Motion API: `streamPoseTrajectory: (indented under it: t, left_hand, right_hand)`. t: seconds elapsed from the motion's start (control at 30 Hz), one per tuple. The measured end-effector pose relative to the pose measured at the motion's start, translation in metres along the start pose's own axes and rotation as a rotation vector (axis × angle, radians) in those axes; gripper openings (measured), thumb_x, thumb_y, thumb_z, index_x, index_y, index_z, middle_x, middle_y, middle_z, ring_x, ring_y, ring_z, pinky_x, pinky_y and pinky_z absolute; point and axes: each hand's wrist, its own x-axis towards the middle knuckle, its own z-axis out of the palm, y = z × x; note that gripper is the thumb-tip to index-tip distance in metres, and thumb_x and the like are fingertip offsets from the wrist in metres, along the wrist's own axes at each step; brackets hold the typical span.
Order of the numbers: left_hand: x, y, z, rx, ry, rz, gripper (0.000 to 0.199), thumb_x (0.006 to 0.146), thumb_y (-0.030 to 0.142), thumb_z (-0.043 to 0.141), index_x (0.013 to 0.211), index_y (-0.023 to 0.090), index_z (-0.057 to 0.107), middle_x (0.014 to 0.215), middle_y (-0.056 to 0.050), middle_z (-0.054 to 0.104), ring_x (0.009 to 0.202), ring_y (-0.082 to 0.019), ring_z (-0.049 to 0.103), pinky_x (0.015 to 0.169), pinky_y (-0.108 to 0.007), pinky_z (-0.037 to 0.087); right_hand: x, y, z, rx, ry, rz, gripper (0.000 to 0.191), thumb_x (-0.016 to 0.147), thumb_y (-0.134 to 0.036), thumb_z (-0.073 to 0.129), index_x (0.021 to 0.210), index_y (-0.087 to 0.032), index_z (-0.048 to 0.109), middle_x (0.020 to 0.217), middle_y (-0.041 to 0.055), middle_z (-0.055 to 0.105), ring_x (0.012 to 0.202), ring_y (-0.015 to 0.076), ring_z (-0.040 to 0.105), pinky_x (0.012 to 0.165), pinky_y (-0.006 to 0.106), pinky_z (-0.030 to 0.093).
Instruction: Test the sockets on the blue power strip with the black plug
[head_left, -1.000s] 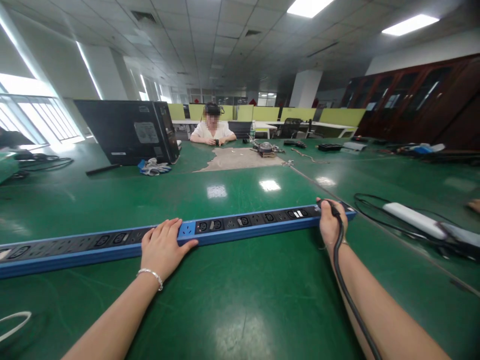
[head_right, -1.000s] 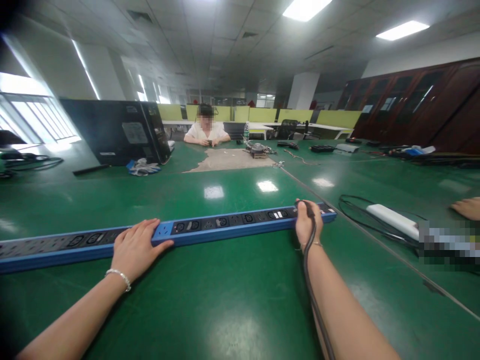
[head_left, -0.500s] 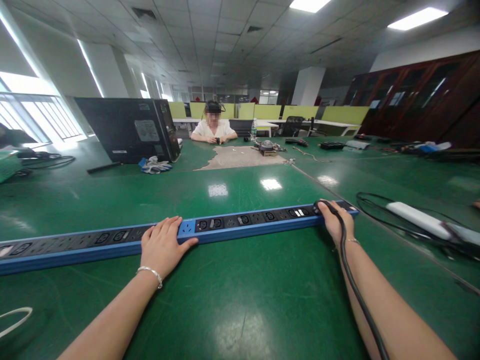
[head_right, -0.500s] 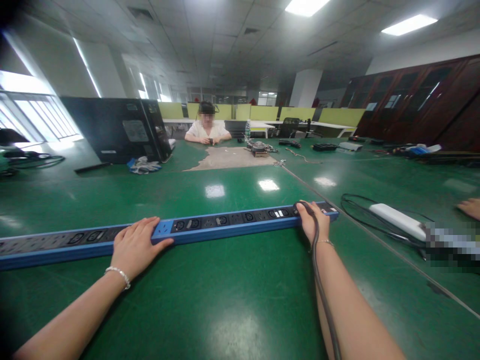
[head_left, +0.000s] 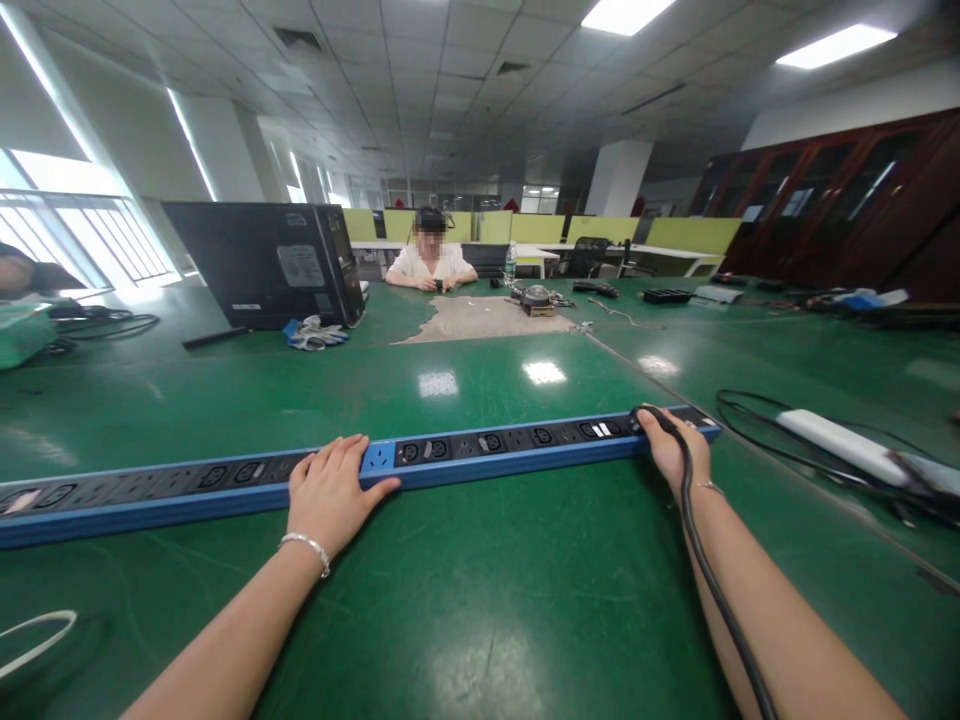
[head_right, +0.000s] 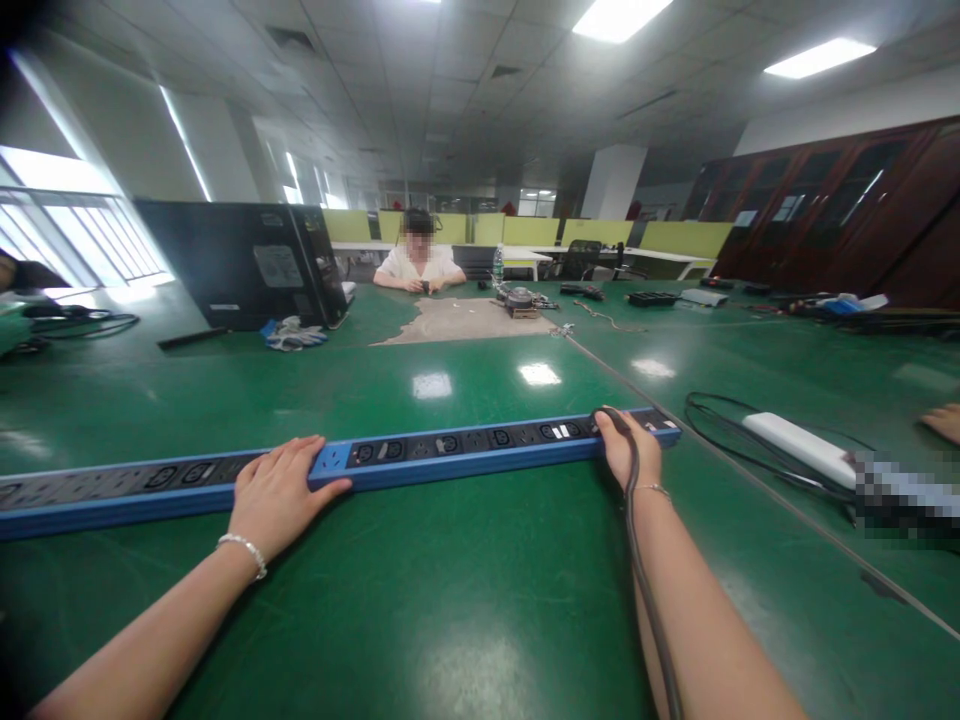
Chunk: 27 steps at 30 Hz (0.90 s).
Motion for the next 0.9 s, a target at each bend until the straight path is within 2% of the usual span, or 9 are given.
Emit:
streamPoseTrajectory:
  t: [0.17, 0.33, 0.43, 0.6, 0.73, 0.9]
  left_hand:
    - [0.0, 0.0, 0.001, 0.0, 0.0, -0.006, 0.06, 0.079, 0.06, 0.044, 0.125, 0.02, 0.05, 0.13, -0.01, 0.054, 0.123, -0.027, 0.043, 0.101, -0.043, 0.028]
    - [0.0, 0.0, 0.001, -0.007, 0.007, -0.008, 0.063, 0.078, 0.06, 0.045, 0.125, 0.019, 0.05, 0.13, -0.011, 0.054, 0.122, -0.027, 0.044, 0.1, -0.044, 0.028]
    - [0.0, 0.001, 0.0, -0.009, 0.009, -0.002, 0.063, 0.078, 0.06, 0.046, 0.124, 0.018, 0.05, 0.13, -0.012, 0.054, 0.122, -0.028, 0.044, 0.1, -0.044, 0.028]
    - [0.0, 0.001, 0.0, -0.018, 0.007, -0.003, 0.06, 0.078, 0.059, 0.046, 0.125, 0.02, 0.05, 0.13, -0.011, 0.053, 0.122, -0.028, 0.044, 0.101, -0.045, 0.027]
    - [0.0, 0.001, 0.0, -0.011, -0.002, -0.009, 0.061, 0.078, 0.059, 0.046, 0.125, 0.02, 0.05, 0.13, -0.011, 0.053, 0.123, -0.027, 0.043, 0.101, -0.044, 0.027]
    - [0.0, 0.001, 0.0, 0.007, -0.001, -0.002, 0.063, 0.078, 0.059, 0.046, 0.124, 0.016, 0.05, 0.13, -0.012, 0.053, 0.122, -0.027, 0.044, 0.101, -0.043, 0.028]
  right_hand:
    - [-0.002, 0.001, 0.004, 0.015, 0.008, -0.089, 0.04, 0.071, -0.053, 0.054, 0.094, -0.024, 0.07, 0.096, 0.0058, 0.069, 0.098, 0.0264, 0.06, 0.092, 0.043, 0.04]
    - [-0.007, -0.001, 0.006, -0.014, -0.011, -0.071, 0.034, 0.073, -0.048, 0.054, 0.093, -0.025, 0.07, 0.102, 0.0068, 0.067, 0.107, 0.0276, 0.056, 0.098, 0.048, 0.034]
    - [-0.009, 0.001, 0.005, -0.066, -0.009, -0.095, 0.035, 0.076, -0.046, 0.052, 0.099, -0.025, 0.069, 0.107, 0.0073, 0.066, 0.112, 0.0279, 0.053, 0.098, 0.048, 0.035]
    - [-0.008, 0.011, 0.004, -0.169, -0.02, -0.224, 0.04, 0.078, -0.049, 0.048, 0.106, -0.027, 0.066, 0.112, 0.0064, 0.065, 0.116, 0.0289, 0.05, 0.097, 0.048, 0.036]
    - [-0.009, 0.014, 0.004, -0.177, 0.017, -0.221, 0.039, 0.078, -0.051, 0.048, 0.104, -0.029, 0.067, 0.109, 0.005, 0.066, 0.112, 0.0283, 0.052, 0.095, 0.048, 0.036]
    - [-0.008, 0.008, 0.008, -0.138, 0.044, -0.238, 0.042, 0.079, -0.056, 0.044, 0.095, -0.026, 0.069, 0.101, 0.0065, 0.068, 0.107, 0.0291, 0.054, 0.1, 0.058, 0.023]
